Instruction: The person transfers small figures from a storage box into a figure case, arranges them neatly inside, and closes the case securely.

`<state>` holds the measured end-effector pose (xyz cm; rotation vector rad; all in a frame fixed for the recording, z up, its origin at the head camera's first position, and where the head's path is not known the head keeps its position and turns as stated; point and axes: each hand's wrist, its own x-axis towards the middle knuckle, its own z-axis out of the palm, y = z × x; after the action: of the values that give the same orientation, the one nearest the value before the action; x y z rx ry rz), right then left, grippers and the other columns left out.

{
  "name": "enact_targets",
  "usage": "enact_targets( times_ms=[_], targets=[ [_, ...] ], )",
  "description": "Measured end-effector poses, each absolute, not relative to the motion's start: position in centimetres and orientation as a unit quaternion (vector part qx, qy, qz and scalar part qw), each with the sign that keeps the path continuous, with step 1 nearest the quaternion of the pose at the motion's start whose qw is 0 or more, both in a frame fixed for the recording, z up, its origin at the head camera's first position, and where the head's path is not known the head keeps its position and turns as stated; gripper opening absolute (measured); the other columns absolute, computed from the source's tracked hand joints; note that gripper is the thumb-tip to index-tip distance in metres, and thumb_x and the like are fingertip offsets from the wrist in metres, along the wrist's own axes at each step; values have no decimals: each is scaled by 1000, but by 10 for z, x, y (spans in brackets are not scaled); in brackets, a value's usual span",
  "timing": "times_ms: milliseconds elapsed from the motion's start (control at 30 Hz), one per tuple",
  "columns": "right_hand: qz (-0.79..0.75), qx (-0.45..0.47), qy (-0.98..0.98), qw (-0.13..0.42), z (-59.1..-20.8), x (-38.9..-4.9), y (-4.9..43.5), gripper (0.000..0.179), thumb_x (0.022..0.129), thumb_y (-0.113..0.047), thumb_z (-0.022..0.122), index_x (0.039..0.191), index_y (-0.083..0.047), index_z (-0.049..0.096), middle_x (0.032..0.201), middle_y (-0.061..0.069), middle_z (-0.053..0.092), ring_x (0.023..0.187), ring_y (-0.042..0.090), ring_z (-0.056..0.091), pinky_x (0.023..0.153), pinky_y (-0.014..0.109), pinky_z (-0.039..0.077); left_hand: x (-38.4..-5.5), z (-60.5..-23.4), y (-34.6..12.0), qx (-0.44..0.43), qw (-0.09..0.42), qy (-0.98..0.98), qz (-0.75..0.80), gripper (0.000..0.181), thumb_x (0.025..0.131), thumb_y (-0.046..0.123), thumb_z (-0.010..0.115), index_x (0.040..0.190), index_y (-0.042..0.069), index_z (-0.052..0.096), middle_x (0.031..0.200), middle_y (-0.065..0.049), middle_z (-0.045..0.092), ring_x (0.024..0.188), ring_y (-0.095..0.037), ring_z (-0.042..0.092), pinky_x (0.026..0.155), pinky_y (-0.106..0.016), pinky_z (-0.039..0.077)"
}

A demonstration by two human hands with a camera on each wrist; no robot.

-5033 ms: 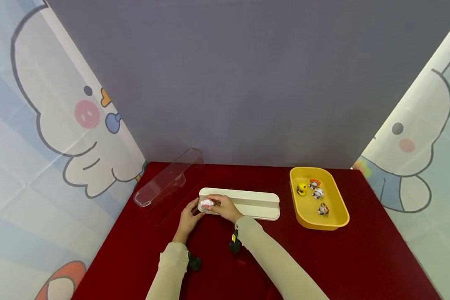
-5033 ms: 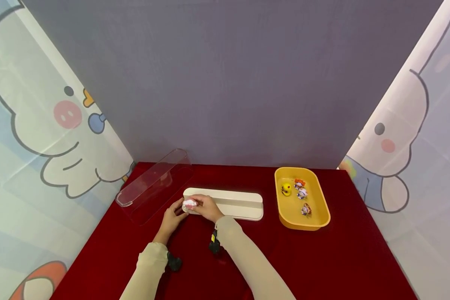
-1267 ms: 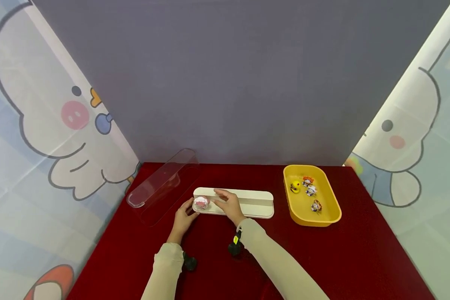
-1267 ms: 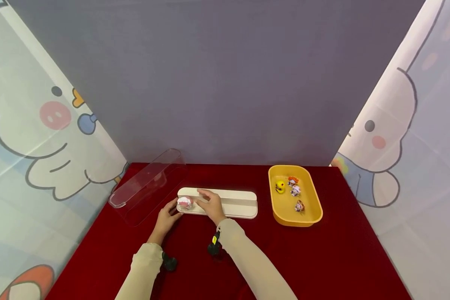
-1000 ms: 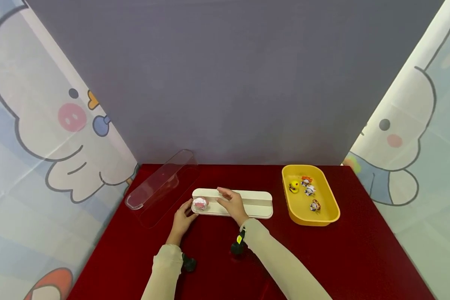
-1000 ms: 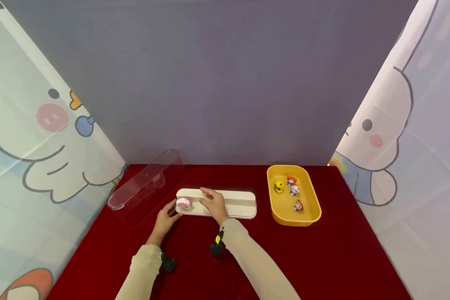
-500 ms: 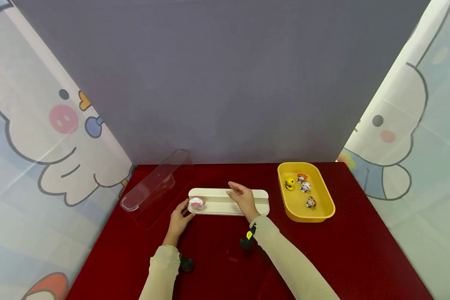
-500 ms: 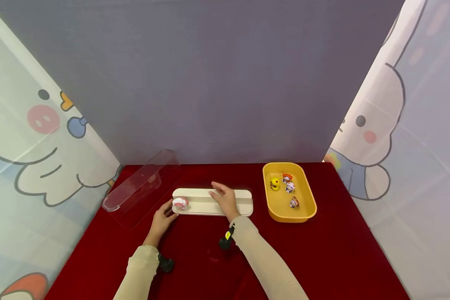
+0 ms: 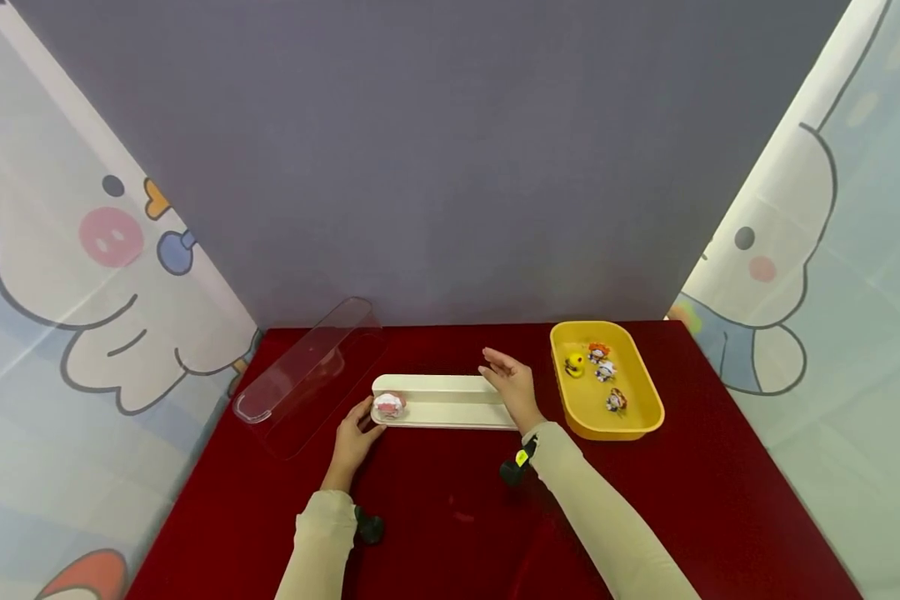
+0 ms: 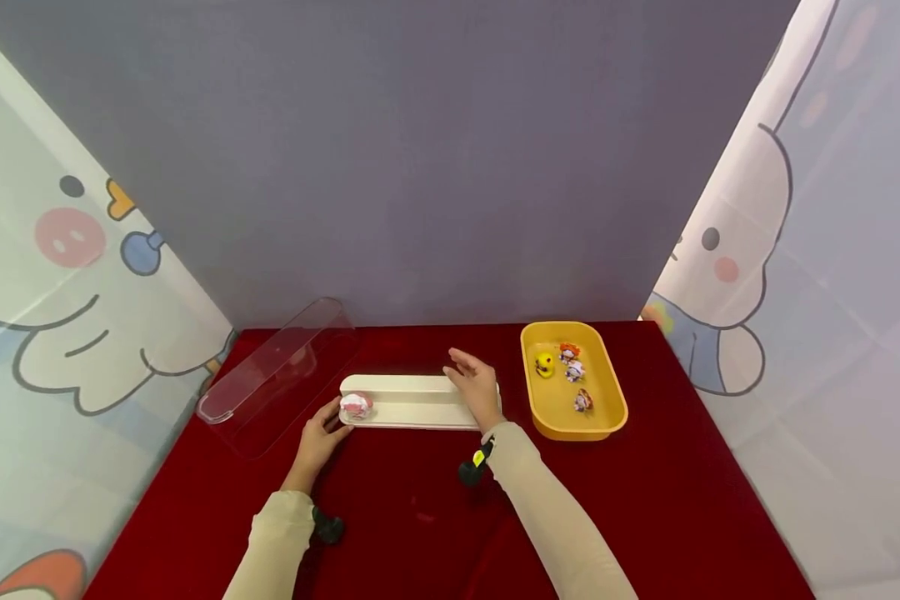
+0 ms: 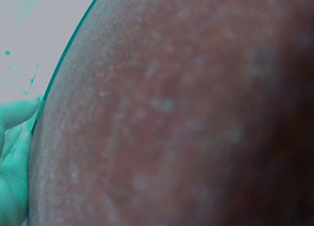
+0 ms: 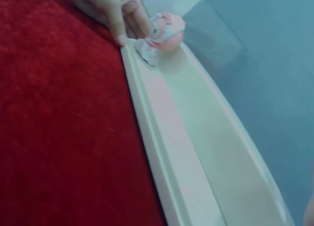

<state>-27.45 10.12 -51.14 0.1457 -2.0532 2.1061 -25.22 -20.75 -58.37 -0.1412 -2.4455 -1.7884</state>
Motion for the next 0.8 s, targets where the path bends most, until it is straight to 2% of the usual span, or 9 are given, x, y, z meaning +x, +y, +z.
enact_targets(
  times_ms=[133,233,533,800],
  targets=[
    [707,41,-694,126,-509,-278,114,39,84,-8,71,121,0,62,125,18,60,116,23,56,98,21,48,-252,-581,-207,-59,60,-805,-588,65,78,-14,67,136,-14,39,140,-30,39,125,-44,42,102,-42,43],
    [706,27,-696,127,-505,-280,124,41,85,-8,70,124,0,61,127,17,59,117,22,55,99,20,47,-252,-580,-208,-64,64,-806,-584,65,77,-13,68,135,-15,39,139,-31,39,124,-46,42,101,-43,43],
    [730,0,-666,156,-498,-290,153,42,85,-3,69,124,5,59,128,21,57,118,28,54,98,20,47,-254,-580,-211,-53,47,-802,-593,67,79,-13,67,138,-11,37,143,-26,37,128,-40,41,104,-38,42],
    [727,-57,-666,156,-504,-291,181,46,86,-15,70,128,-1,58,132,15,56,122,25,52,93,14,48,-254,-582,-209,-48,43,-805,-590,68,78,-12,68,138,-11,36,143,-26,37,128,-40,41,103,-36,43]
  ],
)
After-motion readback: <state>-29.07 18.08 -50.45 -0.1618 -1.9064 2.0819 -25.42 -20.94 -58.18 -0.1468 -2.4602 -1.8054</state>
